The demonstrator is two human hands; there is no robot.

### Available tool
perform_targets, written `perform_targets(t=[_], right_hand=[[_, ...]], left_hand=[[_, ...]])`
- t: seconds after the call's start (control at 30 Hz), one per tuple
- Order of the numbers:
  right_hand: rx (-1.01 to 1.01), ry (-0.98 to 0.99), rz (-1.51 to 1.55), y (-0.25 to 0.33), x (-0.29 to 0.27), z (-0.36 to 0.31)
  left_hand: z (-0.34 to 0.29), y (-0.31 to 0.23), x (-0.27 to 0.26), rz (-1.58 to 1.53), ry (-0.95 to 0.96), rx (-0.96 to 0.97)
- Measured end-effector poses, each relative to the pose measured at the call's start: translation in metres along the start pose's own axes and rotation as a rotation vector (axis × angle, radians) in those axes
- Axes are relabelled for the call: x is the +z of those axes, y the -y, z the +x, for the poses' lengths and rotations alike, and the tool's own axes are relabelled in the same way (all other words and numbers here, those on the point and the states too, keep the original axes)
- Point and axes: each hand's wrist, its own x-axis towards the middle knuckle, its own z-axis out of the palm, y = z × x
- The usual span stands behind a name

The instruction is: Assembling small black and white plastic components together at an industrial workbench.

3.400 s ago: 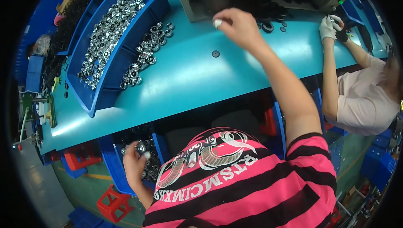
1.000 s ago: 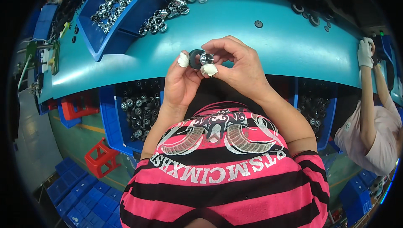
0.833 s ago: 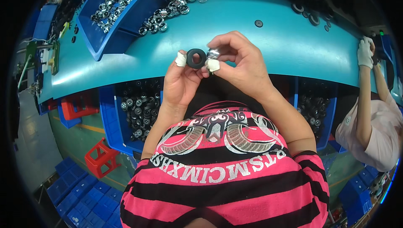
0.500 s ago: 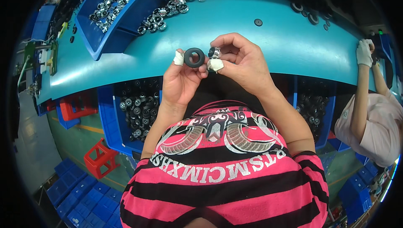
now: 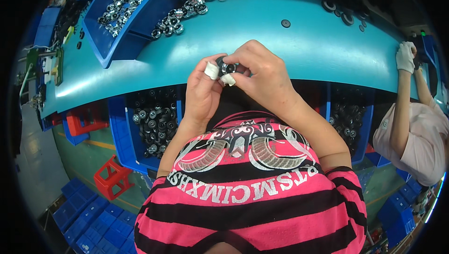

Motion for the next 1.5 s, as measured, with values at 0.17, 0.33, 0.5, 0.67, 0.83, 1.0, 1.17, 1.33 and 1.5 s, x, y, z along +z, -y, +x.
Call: perform_targets(t=[0.17,0.33,0.5,0.67,0.83,1.0,1.17,1.33,1.5], right_hand=[[-0.116,0.027,-0.195,0.002,0.003,0.001],[0.116,0.0,0.266,-0.005,0.0,0.0],[0.299,0.179,0.464,-0.011,0.002,-0.009],[0.172,0.061,0.257,0.001,0.004,-0.002],[0.127,0.027,0.198,-0.002,0.005,0.002],[0.155,0.047,0.202,-0.012,-0.004,0.008],[0.153,0.062,0.186,-0.002,-0.006,0.002],[0.154,0.077,0.14,0.002,-0.001,-0.004],[0.166,0.081,0.151,0.004,0.006,-0.006]], left_hand=[[0.003,0.0,0.017,0.115,-0.047,0.07],[0.006,-0.007,0.006,0.107,-0.028,0.143],[0.007,-0.002,0.007,0.134,-0.027,0.214],[0.006,0.001,0.012,0.393,-0.112,0.341],[0.011,0.002,0.016,0.379,-0.147,0.363],[0.017,-0.006,0.012,0.308,-0.045,0.247],[0.019,-0.009,0.01,0.388,-0.045,0.276],[0.011,0.007,0.01,0.479,-0.125,0.382],[0.01,0.013,0.012,0.461,-0.192,0.431]])
